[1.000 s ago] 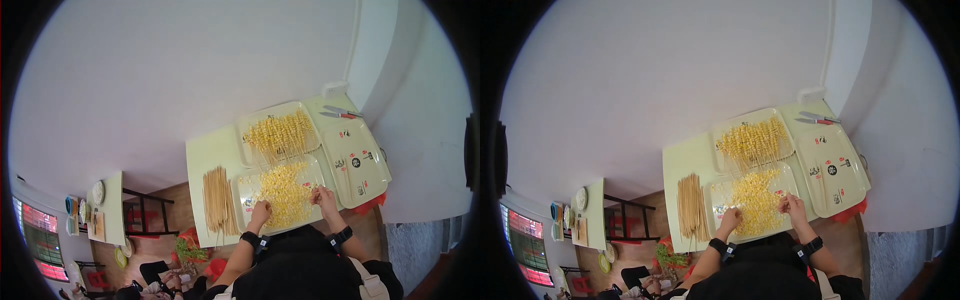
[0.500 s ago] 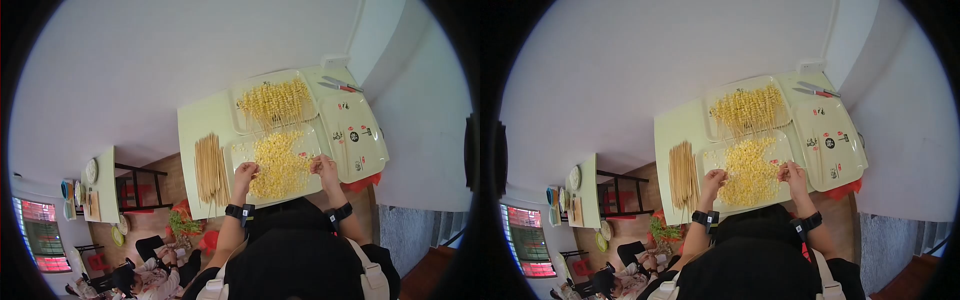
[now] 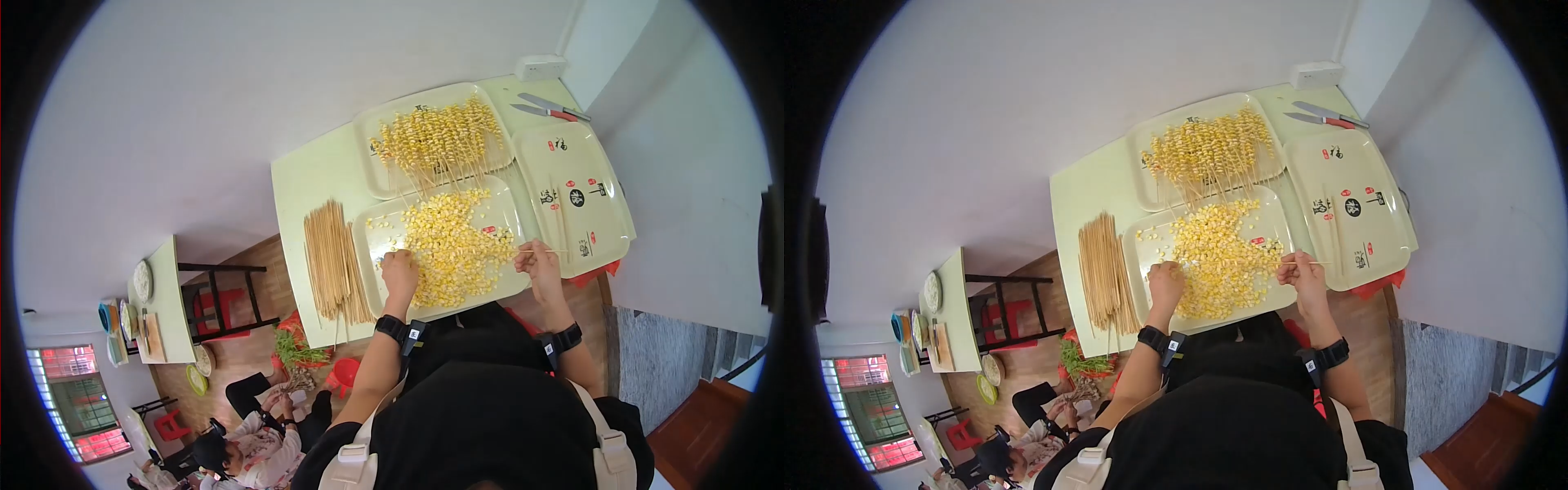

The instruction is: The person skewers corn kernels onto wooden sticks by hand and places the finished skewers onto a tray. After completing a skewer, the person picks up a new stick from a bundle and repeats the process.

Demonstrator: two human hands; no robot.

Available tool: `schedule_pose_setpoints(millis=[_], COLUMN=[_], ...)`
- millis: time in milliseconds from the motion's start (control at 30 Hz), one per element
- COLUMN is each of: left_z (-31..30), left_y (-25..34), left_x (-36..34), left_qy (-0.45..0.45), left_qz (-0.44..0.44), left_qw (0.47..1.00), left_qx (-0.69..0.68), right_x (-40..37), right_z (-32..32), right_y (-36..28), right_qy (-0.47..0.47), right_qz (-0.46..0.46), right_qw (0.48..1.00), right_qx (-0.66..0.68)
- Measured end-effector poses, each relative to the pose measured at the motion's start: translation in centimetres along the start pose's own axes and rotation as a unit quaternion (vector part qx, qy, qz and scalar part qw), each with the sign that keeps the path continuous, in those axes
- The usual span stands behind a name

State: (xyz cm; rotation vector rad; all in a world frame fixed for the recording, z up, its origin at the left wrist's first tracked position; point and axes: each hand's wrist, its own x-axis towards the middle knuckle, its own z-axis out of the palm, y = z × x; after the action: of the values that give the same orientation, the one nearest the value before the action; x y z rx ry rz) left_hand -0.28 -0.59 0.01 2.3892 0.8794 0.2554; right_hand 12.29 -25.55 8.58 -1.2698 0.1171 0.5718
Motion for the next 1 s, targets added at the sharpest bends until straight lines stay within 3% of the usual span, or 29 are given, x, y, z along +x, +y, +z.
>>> schedule_pose_setpoints(millis=[67,167,267,333,467,533,667,733,767,833,867,933,1000], left_z=[0.3,1.0,0.7,-0.2,0.8,1.2,1.0,1.1,1.2,1.3,1.5,1.5,2.0], left_y=[0.4,-0.7,-0.9,0.3,0.3,0.9,1.2,0.5,0.3,0.6,0.9,2.8,3.1], left_x=[0.5,0.8,1.1,1.1,1.5,1.3,1.0,1.2,1.2,1.4,1.4,1.7,2.3], left_qy=[0.004,-0.08,-0.101,0.064,0.027,-0.048,-0.055,-0.094,-0.094,-0.021,-0.019,0.034,0.017], left_qz=[-0.002,-0.04,-0.041,-0.002,0.083,0.053,0.048,-0.052,-0.052,0.078,0.078,0.166,0.187], left_qw=[1.0,0.996,0.993,0.997,0.996,0.997,0.996,0.985,0.985,0.991,0.991,0.982,0.98], left_qx=[0.023,0.026,-0.041,-0.049,-0.023,0.035,0.057,-0.134,-0.133,-0.104,-0.104,-0.078,-0.059], right_x=[0.1,-0.3,0.0,0.0,0.1,0.1,0.1,0.2,0.3,0.2,0.2,0.1,0.0], right_z=[-0.5,-1.1,-1.5,-1.5,-0.9,-0.4,-0.2,-0.3,-0.4,-0.5,-0.4,0.1,0.4], right_y=[-0.3,-0.5,-0.4,-0.4,-0.7,-0.9,-0.9,-0.5,-0.3,0.1,0.0,0.0,-0.3], right_qy=[0.01,0.021,0.032,0.038,0.032,0.027,0.021,0.016,0.016,0.015,0.014,0.012,0.009], right_qz=[-0.005,-0.009,-0.007,-0.007,-0.003,0.0,-0.014,-0.009,-0.009,-0.013,-0.014,0.005,0.003], right_qw=[1.0,1.0,0.999,0.999,0.999,1.0,1.0,1.0,1.0,1.0,1.0,1.0,1.0], right_qx=[0.002,-0.003,0.008,0.006,0.017,0.012,0.018,0.021,0.022,0.019,0.019,0.02,0.025])
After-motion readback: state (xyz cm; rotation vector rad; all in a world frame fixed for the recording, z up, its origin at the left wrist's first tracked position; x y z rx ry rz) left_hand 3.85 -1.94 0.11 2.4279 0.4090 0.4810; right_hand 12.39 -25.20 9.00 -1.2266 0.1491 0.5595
